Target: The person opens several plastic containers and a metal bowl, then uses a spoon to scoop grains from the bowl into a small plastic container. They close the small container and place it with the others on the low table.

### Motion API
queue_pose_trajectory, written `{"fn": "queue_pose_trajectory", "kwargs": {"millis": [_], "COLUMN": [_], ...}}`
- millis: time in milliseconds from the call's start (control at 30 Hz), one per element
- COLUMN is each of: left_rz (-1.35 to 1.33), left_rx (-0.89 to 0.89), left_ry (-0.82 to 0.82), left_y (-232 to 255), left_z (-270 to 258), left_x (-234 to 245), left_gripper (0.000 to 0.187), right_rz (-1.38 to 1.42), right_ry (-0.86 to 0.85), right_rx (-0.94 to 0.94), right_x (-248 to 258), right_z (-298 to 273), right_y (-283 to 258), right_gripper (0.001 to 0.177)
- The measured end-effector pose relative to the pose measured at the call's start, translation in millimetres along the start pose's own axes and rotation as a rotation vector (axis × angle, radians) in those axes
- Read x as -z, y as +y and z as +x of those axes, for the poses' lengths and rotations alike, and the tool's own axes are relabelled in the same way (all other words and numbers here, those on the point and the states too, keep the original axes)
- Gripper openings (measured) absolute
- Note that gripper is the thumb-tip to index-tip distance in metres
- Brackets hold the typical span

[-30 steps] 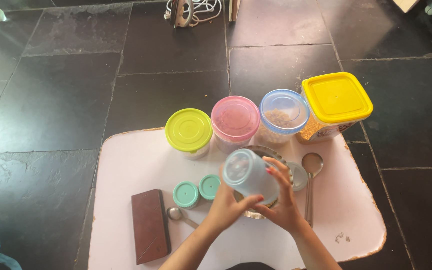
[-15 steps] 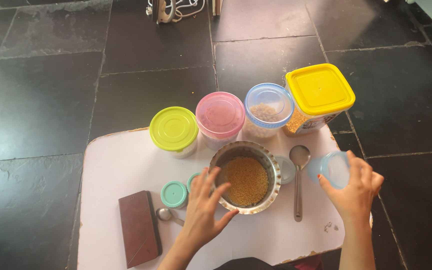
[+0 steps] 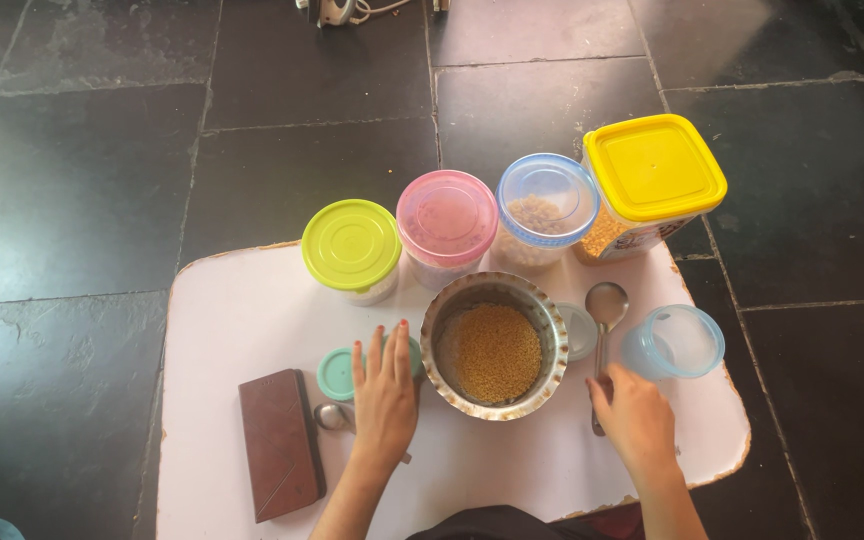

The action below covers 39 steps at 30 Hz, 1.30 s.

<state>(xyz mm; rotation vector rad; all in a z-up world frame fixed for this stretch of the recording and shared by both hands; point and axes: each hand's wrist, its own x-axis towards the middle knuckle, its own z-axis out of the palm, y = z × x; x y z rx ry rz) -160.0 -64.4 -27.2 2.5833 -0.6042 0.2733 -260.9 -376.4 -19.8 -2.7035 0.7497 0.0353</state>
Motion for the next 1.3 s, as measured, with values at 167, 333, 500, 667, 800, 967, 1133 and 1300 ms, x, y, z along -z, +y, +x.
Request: {"fn": "queue_pose_trajectory", "kwargs": {"millis": [167,333,500,667,800,967,1133,1300], "left_rz": [0.105,-0.006,-0.368,-0.478,-0.523,-0.422,-0.377,-0.457], "left_rx": [0.050,-0.036,-0.097,0.062,0.034,-0.143,-0.216,-0.236], "left_ry": [0.022,-0.063,-0.154,-0.148,-0.006,0.126,0.129,0.071], "left_y": [-18.1,-7.2,23.9,25.9,20.7,11.4,10.3,15.4], "left_z": [14.6,15.2,-2.7,-10.5,-14.1,-14.5,-7.1,-0.5], "left_x": [7.6,28.7,23.3,-0.4,-8.0,4.7,20.4,31.0], "left_gripper": [0.086,0.110,0.111,0.051,0.039,0.043,0.045,0.049], "right_rz": [-0.074,0.004,0.090,0.079,0.205,0.607,1.017,0.836], "right_ry": [-0.203,-0.214,-0.138,0.077,0.291,0.597,0.583,0.425], "right_rx": [-0.127,-0.273,-0.213,0.015,-0.050,0.173,0.344,0.570], "right_x": [-6.9,-15.1,-25.5,-31.6,-13.0,26.7,50.6,51.1], "right_z": [5.2,8.9,9.6,-8.0,-24.8,-41.9,-48.9,-25.8], "right_y": [23.7,46.1,65.3,49.0,25.0,12.2,4.8,-22.6], "right_gripper": [0.050,0.041,0.036,0.020,0.013,0.011,0.014,0.019]}}
